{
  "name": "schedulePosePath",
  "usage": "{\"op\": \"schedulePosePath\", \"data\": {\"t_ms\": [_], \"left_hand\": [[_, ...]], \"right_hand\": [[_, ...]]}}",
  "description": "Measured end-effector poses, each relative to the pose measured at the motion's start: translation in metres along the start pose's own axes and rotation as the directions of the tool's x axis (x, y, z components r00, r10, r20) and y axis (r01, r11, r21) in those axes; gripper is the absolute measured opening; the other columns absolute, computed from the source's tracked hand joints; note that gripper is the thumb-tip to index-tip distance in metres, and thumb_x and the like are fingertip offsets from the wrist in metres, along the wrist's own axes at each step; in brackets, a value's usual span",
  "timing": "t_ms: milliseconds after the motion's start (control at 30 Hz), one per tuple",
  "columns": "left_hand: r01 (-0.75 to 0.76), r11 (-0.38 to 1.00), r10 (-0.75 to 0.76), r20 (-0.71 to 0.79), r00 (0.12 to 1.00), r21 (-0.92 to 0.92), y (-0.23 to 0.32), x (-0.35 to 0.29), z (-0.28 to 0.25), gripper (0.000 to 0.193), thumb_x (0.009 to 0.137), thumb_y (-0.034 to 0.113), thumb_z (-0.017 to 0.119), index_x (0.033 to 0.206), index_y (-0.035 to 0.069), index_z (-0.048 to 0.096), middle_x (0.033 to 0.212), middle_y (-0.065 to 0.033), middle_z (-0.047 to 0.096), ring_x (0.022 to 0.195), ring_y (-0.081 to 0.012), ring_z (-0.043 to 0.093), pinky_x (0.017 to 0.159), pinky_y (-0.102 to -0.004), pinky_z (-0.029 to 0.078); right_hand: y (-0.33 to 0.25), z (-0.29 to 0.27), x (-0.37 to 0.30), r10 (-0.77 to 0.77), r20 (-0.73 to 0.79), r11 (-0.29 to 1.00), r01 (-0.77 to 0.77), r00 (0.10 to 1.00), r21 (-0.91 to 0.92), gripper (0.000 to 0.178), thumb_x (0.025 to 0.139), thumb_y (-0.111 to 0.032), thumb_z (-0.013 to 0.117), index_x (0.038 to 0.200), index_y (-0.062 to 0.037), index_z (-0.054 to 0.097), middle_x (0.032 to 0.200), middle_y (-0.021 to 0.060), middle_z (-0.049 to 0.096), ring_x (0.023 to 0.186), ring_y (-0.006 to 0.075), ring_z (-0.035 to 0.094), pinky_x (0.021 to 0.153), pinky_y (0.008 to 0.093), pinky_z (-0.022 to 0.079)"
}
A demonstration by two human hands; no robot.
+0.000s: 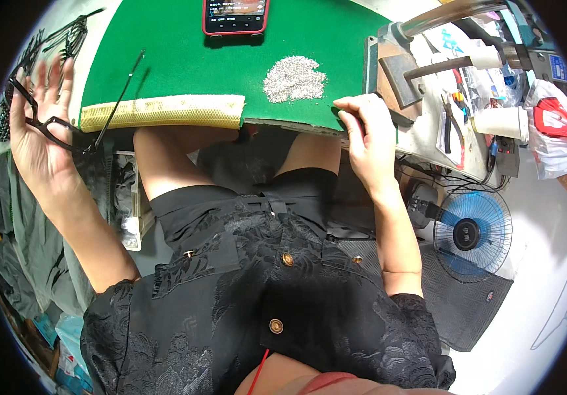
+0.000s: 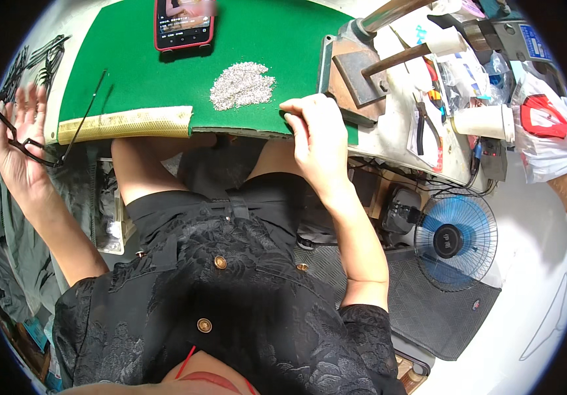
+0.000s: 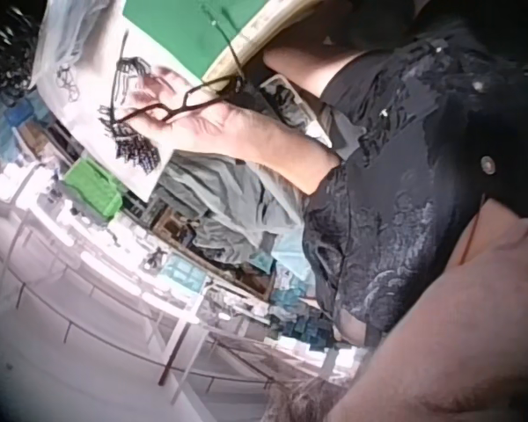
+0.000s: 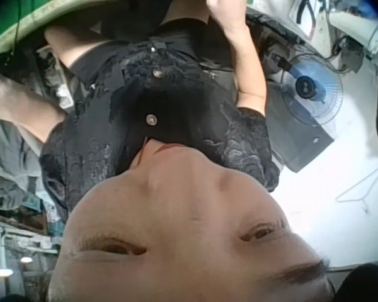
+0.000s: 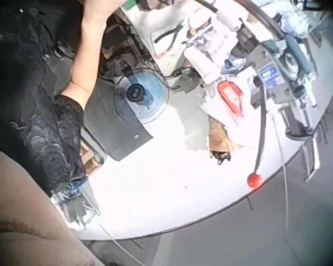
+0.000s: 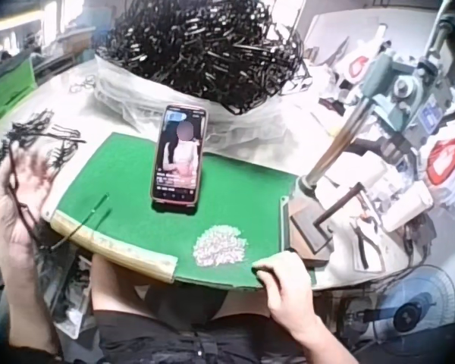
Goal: The person repeatedly picks up black eyeglass frames and small metal components from a green work surface, then uses a white cylindrical tool to press or seat the components into the frame. The person handles frames one at a time, places finished units aside, and continues the cycle.
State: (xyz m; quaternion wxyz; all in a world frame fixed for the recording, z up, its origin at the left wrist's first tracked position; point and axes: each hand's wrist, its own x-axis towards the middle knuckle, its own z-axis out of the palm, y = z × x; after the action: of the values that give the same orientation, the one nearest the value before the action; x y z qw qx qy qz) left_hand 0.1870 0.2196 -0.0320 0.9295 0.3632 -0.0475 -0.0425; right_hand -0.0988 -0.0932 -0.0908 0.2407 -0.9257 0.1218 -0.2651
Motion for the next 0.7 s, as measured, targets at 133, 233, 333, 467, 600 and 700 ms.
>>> {"op": "schedulePosePath", "data": {"t_ms": [133, 233, 333, 467, 600, 700], "left_hand": [[0.510, 0.853, -0.361, 0.581, 0.730, -0.110, -0.002, -0.034, 0.028, 0.020, 0.086, 0.020, 0.057, 0.085, 0.002, 0.047, 0.070, -0.0119, 0.054, 0.087, -0.0325, 0.056, 0.116, -0.0578, 0.020], [0.538, 0.842, -0.365, 0.691, 0.623, -0.040, -0.004, -0.046, 0.040, 0.022, 0.087, 0.022, 0.056, 0.081, 0.008, 0.041, 0.063, -0.0013, 0.041, 0.065, -0.0143, 0.044, 0.109, -0.0528, 0.035], [0.468, 0.880, -0.418, 0.607, 0.676, 0.086, -0.004, -0.060, 0.054, 0.024, 0.087, 0.018, 0.058, 0.084, 0.009, 0.036, 0.066, 0.0000, 0.038, 0.065, -0.0112, 0.042, 0.097, -0.0395, 0.042], [0.321, 0.920, -0.390, 0.594, 0.704, 0.225, -0.007, -0.071, 0.061, 0.030, 0.086, 0.015, 0.051, 0.108, -0.001, 0.038, 0.082, -0.0020, 0.038, 0.075, -0.0111, 0.041, 0.081, -0.0316, 0.045], [0.070, 0.850, -0.380, 0.515, 0.768, 0.523, -0.019, -0.087, 0.072, 0.053, 0.091, 0.013, 0.042, 0.137, -0.009, 0.031, 0.090, -0.0049, 0.041, 0.078, -0.0102, 0.043, 0.065, -0.0245, 0.052], [-0.097, 0.784, -0.359, 0.575, 0.735, 0.613, -0.023, -0.084, 0.062, 0.053, 0.095, 0.013, 0.041, 0.143, -0.007, 0.030, 0.090, -0.0042, 0.043, 0.079, -0.0093, 0.045, 0.064, -0.0214, 0.049]], "right_hand": [[0.004, 0.004, 0.004, 0.099, 0.010, 0.991, -0.100, 0.995, 0.087, 0.011, 0.081, 0.000, 0.065, 0.091, -0.0032, 0.064, 0.082, 0.0099, 0.059, 0.078, 0.0249, 0.060, 0.072, 0.0336, 0.048], [0.006, 0.004, 0.007, 0.114, 0.042, 0.988, -0.117, 0.993, 0.100, 0.010, 0.080, -0.001, 0.066, 0.090, -0.0030, 0.064, 0.081, 0.0097, 0.059, 0.074, 0.0238, 0.061, 0.069, 0.0325, 0.049], [0.003, 0.004, 0.012, 0.103, 0.098, 0.990, -0.111, 0.990, 0.081, 0.010, 0.080, -0.001, 0.066, 0.090, -0.0041, 0.064, 0.081, 0.0095, 0.058, 0.073, 0.0233, 0.061, 0.067, 0.0319, 0.049], [0.003, 0.003, 0.022, 0.008, 0.146, 0.999, -0.014, 0.989, 0.040, 0.011, 0.081, 0.001, 0.064, 0.090, -0.0062, 0.063, 0.082, 0.0093, 0.056, 0.074, 0.0250, 0.061, 0.066, 0.0328, 0.048], [0.003, 0.003, 0.024, -0.031, 0.212, 0.999, 0.035, 0.977, -0.017, 0.012, 0.084, 0.002, 0.059, 0.091, -0.0071, 0.061, 0.083, 0.0095, 0.054, 0.075, 0.0276, 0.060, 0.064, 0.0347, 0.047], [0.003, 0.001, 0.024, -0.055, 0.212, 0.996, 0.068, 0.976, -0.057, 0.010, 0.085, 0.001, 0.058, 0.091, -0.0058, 0.060, 0.083, 0.0109, 0.053, 0.075, 0.0281, 0.059, 0.065, 0.0353, 0.046]]}}
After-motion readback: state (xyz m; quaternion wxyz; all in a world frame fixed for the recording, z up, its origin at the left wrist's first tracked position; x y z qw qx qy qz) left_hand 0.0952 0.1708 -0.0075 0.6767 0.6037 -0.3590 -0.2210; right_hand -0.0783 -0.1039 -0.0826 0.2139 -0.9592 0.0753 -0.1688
